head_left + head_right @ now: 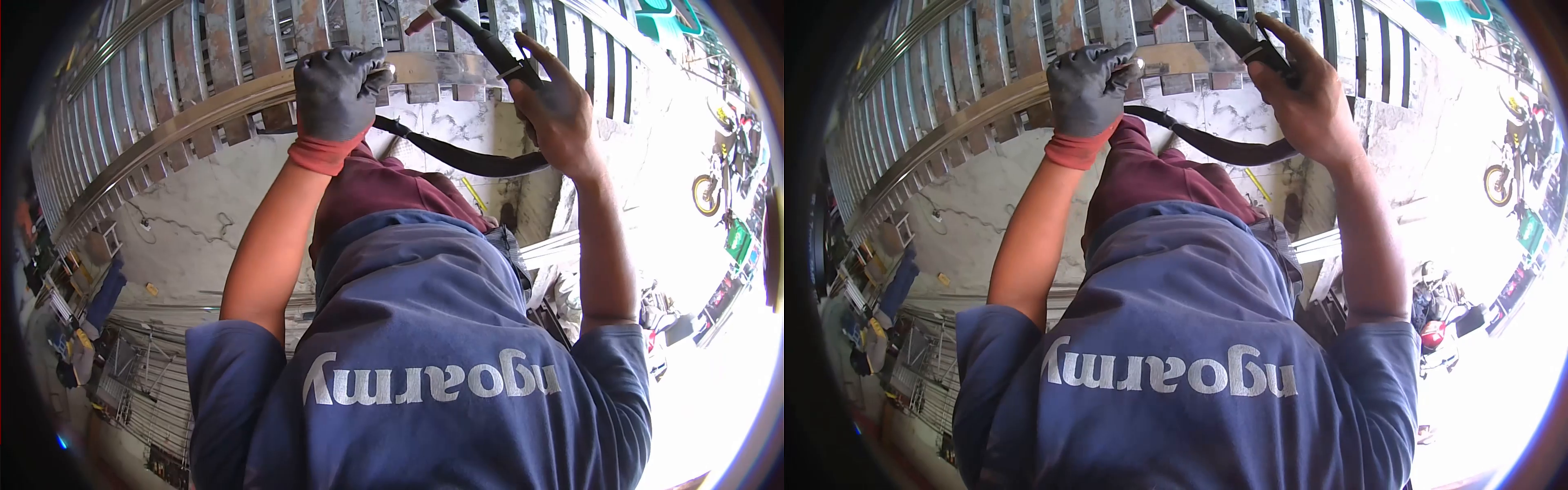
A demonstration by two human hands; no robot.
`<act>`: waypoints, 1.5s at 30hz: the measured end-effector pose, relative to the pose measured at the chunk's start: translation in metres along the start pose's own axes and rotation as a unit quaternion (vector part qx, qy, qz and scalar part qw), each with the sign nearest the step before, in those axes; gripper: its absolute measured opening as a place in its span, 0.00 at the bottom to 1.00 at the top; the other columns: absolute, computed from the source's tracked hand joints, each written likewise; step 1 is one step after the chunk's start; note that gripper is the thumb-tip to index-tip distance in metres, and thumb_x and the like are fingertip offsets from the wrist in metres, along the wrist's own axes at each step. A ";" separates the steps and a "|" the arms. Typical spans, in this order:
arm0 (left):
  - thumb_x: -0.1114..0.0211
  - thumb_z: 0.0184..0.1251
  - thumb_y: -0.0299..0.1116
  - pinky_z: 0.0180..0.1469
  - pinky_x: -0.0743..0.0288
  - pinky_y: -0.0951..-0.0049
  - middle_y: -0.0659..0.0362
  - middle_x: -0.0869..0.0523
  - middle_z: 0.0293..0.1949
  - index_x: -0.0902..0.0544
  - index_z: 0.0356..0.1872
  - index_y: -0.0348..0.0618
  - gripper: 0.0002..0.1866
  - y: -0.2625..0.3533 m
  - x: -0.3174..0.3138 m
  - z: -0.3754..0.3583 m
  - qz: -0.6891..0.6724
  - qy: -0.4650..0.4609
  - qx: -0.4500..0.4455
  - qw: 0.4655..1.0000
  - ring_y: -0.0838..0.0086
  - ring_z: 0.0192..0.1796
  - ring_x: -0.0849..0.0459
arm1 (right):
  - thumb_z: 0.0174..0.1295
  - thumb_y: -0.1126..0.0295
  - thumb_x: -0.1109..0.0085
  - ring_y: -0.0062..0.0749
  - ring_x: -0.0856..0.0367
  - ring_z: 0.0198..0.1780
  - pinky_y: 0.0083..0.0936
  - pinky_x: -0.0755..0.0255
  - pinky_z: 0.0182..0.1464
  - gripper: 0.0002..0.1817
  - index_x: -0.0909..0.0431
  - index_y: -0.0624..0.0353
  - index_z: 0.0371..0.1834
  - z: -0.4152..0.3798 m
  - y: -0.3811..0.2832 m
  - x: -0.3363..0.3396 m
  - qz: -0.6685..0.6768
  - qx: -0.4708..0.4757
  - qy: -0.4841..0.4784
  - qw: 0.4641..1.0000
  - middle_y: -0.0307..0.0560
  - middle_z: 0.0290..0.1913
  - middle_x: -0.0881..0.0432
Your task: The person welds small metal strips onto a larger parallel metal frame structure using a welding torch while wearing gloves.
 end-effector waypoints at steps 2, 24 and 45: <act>0.18 0.67 0.46 0.51 0.20 0.52 0.60 0.06 0.43 0.04 0.52 0.58 0.15 -0.010 0.003 0.008 -0.030 -0.014 -0.030 0.999 0.57 0.46 0.10 | 0.79 0.59 0.31 0.31 0.09 0.48 0.36 0.16 0.56 0.35 0.26 0.47 0.88 0.001 0.002 -0.005 -0.022 0.018 0.018 0.999 0.53 0.50 0.07; 0.19 0.67 0.38 0.54 0.19 0.58 0.64 0.09 0.48 0.07 0.61 0.57 0.21 -0.008 -0.002 0.013 -0.068 -0.007 -0.107 0.992 0.62 0.49 0.11 | 0.78 0.61 0.30 0.29 0.11 0.45 0.33 0.16 0.55 0.34 0.25 0.45 0.87 -0.013 0.011 0.005 -0.011 0.025 -0.002 1.000 0.51 0.49 0.06; 0.19 0.65 0.32 0.60 0.22 0.52 0.62 0.08 0.53 0.09 0.60 0.54 0.22 -0.017 0.005 -0.014 -0.024 0.028 0.025 0.999 0.56 0.55 0.12 | 0.57 0.66 0.13 0.44 0.02 0.50 0.39 0.12 0.57 0.22 0.12 0.61 0.51 0.054 -0.006 -0.088 0.044 0.055 0.068 0.995 0.53 0.47 0.03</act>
Point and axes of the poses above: each hand's wrist, its own z-axis towards the middle knuckle, its own x-axis out of the back of the hand, y = z × x, the point moved 3 cm from there along z, towards the middle knuckle
